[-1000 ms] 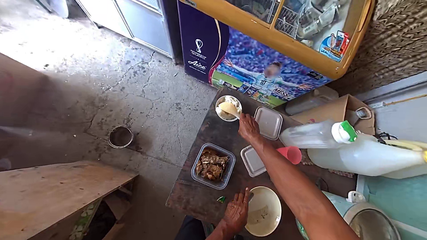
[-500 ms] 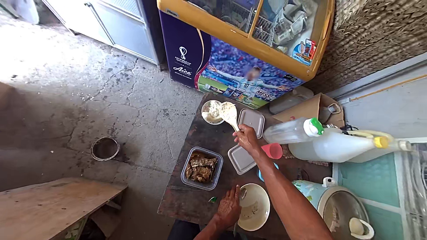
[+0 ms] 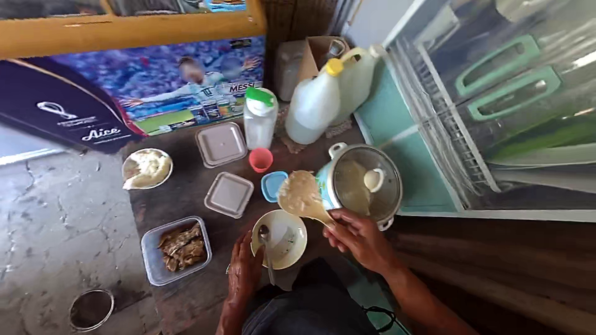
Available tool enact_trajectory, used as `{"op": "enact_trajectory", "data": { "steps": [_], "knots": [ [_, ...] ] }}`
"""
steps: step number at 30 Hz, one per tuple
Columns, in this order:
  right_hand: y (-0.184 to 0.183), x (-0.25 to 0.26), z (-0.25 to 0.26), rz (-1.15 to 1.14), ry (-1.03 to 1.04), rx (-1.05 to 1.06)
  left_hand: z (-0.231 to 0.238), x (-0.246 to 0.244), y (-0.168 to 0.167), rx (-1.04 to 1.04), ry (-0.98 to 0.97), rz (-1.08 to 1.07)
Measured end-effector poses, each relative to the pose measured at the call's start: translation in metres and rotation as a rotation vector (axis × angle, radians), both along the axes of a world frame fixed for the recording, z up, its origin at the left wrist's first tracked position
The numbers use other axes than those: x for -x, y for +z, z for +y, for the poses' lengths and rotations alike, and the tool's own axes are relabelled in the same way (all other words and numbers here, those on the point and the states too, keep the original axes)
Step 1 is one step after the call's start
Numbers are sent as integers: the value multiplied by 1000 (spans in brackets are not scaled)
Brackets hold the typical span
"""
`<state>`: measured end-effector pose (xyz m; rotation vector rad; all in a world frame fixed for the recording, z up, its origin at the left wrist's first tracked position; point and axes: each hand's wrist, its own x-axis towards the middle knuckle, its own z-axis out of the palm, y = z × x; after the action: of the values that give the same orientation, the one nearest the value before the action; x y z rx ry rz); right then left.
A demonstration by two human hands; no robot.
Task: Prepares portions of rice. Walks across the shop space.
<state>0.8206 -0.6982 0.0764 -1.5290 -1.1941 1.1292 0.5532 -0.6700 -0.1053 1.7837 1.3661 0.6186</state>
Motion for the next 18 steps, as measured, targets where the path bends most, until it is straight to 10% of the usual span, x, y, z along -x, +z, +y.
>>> {"op": "enact_trajectory", "data": {
  "steps": [8, 13, 18],
  "knots": [
    [35, -116, -124, -116, -99, -118, 81, -206, 134, -340, -479, -11],
    [29, -157, -166, -183, -249, -53, 83, -294, 158, -175, -684, 407],
    [18, -178, -176, -153, -339, -38, 70, -311, 149, -151, -662, 383]
  ]
}}
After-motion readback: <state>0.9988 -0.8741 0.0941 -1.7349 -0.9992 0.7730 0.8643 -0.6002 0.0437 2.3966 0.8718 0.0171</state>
